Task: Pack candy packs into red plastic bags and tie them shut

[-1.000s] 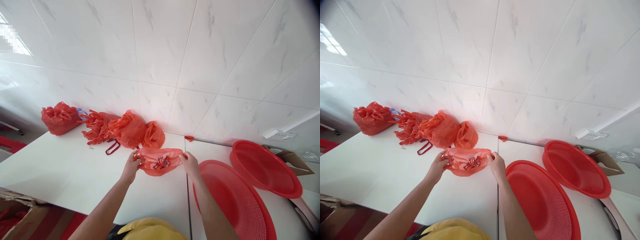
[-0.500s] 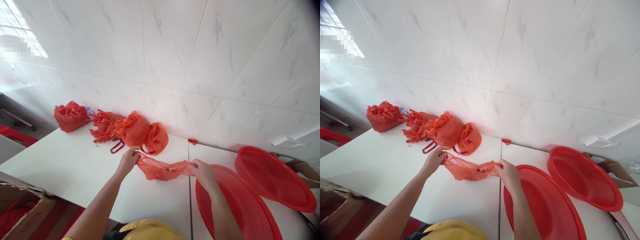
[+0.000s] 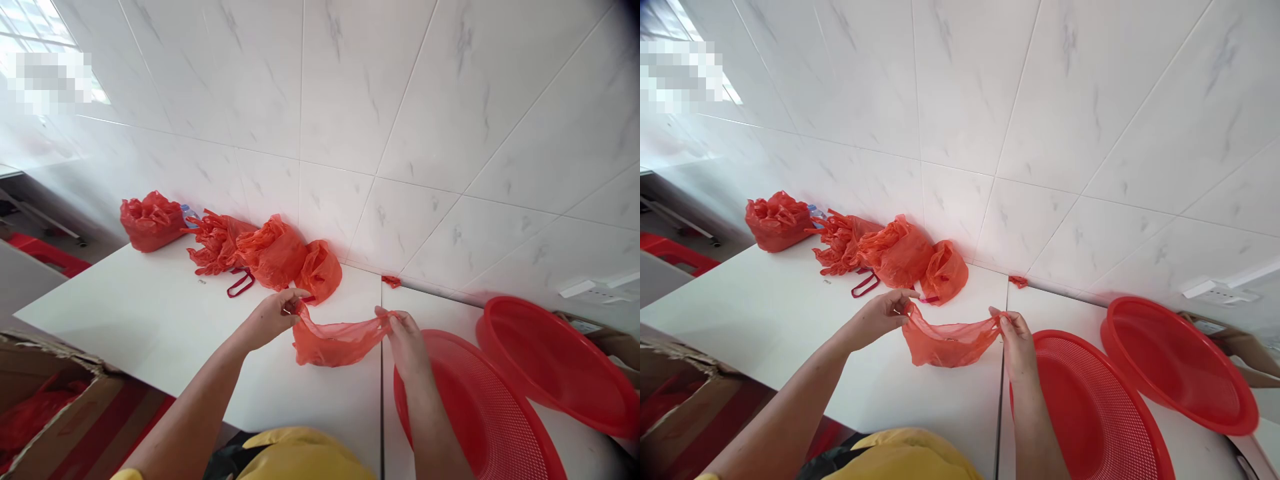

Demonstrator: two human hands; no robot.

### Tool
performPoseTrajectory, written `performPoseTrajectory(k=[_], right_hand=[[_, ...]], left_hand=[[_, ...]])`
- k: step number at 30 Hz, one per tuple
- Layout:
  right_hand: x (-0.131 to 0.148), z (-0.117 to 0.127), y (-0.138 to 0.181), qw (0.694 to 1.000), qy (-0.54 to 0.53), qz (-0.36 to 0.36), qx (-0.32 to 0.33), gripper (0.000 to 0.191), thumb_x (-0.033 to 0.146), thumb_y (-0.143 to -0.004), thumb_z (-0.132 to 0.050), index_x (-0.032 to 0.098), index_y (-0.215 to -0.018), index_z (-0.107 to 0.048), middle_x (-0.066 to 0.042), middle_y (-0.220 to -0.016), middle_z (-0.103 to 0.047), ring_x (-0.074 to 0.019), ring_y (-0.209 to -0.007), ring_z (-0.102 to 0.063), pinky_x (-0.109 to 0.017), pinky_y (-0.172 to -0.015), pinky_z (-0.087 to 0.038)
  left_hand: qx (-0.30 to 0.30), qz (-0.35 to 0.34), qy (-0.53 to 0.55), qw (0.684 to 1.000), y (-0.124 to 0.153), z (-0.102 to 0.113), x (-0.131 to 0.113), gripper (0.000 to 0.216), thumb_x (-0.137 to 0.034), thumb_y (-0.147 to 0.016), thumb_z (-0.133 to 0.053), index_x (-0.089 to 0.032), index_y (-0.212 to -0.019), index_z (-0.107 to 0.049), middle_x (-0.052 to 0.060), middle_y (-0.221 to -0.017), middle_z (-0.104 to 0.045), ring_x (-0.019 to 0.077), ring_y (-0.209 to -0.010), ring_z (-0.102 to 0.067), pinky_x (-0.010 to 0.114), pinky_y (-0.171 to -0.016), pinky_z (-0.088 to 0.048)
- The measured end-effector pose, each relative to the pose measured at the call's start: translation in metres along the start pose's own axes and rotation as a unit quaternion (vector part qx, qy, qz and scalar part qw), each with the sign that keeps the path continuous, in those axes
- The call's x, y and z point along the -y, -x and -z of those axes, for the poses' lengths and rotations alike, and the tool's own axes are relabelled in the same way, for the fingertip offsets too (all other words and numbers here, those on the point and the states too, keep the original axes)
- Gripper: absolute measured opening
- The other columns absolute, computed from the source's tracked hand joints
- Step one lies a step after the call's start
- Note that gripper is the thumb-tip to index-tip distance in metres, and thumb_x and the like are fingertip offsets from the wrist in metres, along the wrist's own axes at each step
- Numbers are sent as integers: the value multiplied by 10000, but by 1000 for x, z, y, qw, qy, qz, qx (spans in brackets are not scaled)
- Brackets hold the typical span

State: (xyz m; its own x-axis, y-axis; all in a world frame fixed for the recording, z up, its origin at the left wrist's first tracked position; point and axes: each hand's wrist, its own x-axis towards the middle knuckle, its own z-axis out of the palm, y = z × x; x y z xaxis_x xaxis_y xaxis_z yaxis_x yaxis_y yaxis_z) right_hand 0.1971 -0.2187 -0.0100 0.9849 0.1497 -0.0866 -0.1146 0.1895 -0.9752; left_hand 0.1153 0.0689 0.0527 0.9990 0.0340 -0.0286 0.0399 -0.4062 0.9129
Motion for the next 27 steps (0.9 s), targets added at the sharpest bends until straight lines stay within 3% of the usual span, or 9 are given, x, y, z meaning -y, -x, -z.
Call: performPoseTrajectory(k=[4,7,11,13,15,18,20,23,27], right_hand=[[-28,-15,2,998,-39,-42,21,223,443,-793,-633,250,-890,-581,0,-777,-638,-168,-836,-593,-320,-810,-427],[-35,-27,8,996,-62,-57,27,232,468,-834,-572,236,-829,-582,53,-585,-476,-101,-587,-473,-256,-651,-416],[-23,-45,22,995,-60,-60,45,367,519,-895,-407,216,-776,-578,84,-466,-266,-76,-434,-216,-222,-444,-250],[-12,-55,30,994,-3,-58,95,310,496,-883,-445,229,-926,-595,81,-499,-320,-75,-442,-236,-219,-437,-229],[-4,-64,36,978,67,-71,184,303,466,-838,-543,239,-1038,-572,67,-568,-414,-81,-479,-322,-221,-462,-268],[-4,-73,37,950,131,-92,270,294,487,-800,-589,193,-783,-576,42,-582,-449,-90,-513,-372,-237,-489,-281],[-12,-74,33,956,135,-107,239,378,516,-806,-561,180,-639,-521,46,-542,-403,-78,-489,-320,-240,-475,-235],[-27,-68,26,969,92,-149,176,386,533,-828,-507,182,-676,-554,70,-484,-321,-70,-442,-222,-246,-448,-164],[-42,-60,23,979,45,-155,128,411,518,-839,-460,187,-604,-525,64,-450,-314,-77,-411,-224,-257,-428,-163]], left_hand=[[-2,-14,-178,984,-1,-4,0,296,-128,-757,-412,-235,-904,-646,16,-860,-605,160,-761,-545,278,-655,-415],[-16,-18,-221,975,-3,-6,-1,245,-119,-764,-388,-220,-764,-611,10,-861,-605,156,-755,-538,275,-644,-395],[-2,-29,-171,985,-2,-13,-11,189,-126,-752,-420,-223,-772,-581,-6,-862,-607,137,-727,-524,259,-631,-396],[25,-23,-126,991,-1,-21,-17,145,-141,-742,-452,-220,-763,-572,-13,-817,-606,129,-687,-511,248,-600,-396],[58,-14,-63,996,0,-33,-20,115,-157,-741,-475,-216,-762,-571,-16,-777,-603,121,-656,-506,235,-567,-397],[81,-8,24,996,-1,-52,-19,111,-163,-749,-491,-215,-801,-573,-13,-784,-612,123,-686,-543,228,-580,-428],[42,-7,35,998,-3,-62,-13,131,-168,-758,-500,-221,-853,-573,-3,-856,-623,136,-766,-570,247,-651,-460],[-16,-17,-16,1000,-4,-73,-1,152,-194,-765,-530,-227,-904,-579,15,-947,-611,154,-841,-570,287,-730,-471],[69,-70,-62,993,-2,-89,14,303,-161,-684,-612,-252,-973,-619,19,-967,-586,167,-862,-566,299,-763,-466]])
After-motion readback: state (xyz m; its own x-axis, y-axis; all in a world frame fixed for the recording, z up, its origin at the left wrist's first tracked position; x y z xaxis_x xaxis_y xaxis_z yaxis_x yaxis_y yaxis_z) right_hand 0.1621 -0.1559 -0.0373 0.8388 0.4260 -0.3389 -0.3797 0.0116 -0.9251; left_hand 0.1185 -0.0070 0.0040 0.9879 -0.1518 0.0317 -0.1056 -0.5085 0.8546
